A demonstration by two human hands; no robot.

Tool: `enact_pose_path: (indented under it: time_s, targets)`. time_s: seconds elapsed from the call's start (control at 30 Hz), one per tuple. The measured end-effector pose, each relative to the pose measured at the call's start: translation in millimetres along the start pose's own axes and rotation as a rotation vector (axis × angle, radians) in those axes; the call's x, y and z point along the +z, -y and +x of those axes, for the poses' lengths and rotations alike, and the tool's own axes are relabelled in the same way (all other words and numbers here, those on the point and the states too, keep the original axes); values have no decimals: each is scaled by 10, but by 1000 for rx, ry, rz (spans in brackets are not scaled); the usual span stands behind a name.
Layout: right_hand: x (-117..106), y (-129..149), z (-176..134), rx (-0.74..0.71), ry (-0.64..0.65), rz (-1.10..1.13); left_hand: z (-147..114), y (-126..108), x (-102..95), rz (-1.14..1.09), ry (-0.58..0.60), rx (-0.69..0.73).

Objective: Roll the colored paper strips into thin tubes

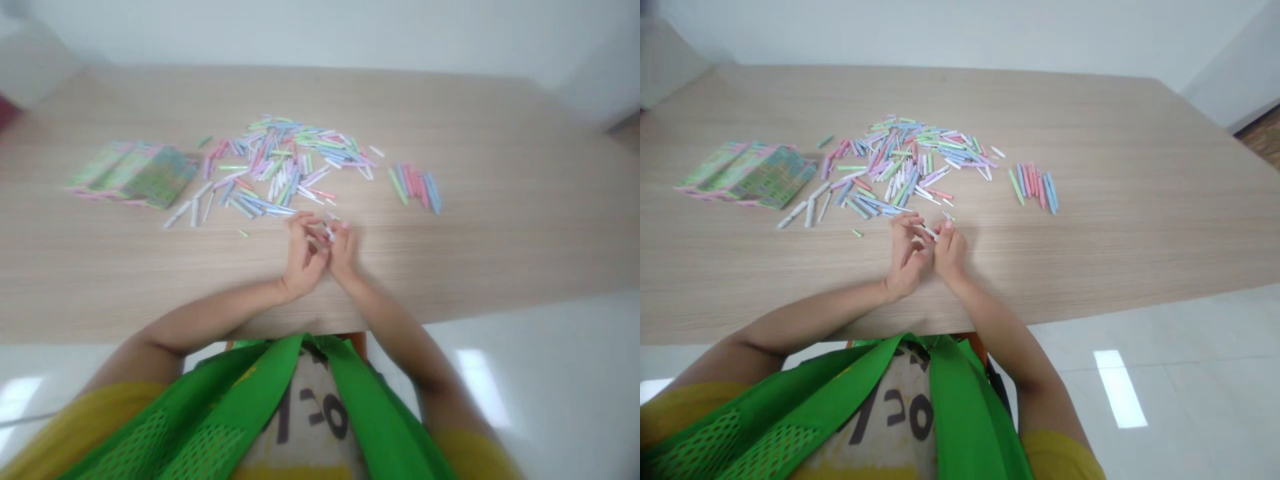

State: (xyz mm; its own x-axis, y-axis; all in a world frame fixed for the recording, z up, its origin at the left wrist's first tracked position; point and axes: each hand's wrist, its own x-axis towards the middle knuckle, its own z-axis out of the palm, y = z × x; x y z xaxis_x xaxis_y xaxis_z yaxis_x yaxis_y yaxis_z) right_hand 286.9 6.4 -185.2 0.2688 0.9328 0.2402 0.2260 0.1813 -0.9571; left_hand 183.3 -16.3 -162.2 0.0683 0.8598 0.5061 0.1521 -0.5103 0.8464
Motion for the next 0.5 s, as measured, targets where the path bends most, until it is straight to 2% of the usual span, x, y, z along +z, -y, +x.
enact_pose_path:
  time_s: [0.1, 0.2, 0.27, 0.4, 0.5]
  targets:
    - [-3, -7, 110, 61, -112, 173, -105, 11, -59, 105, 141, -24]
    - [-79, 32, 221, 96, -231, 284, -263, -45, -30, 330, 439, 57]
    - [-152, 75, 280, 96, -301, 303, -345, -91, 41, 512, 591, 116]
    - [-271, 159, 344, 86, -392, 313, -386, -168, 212, 810, 713, 193]
    - [-313, 195, 353, 53, -411, 331, -374, -204, 316, 920, 773, 195]
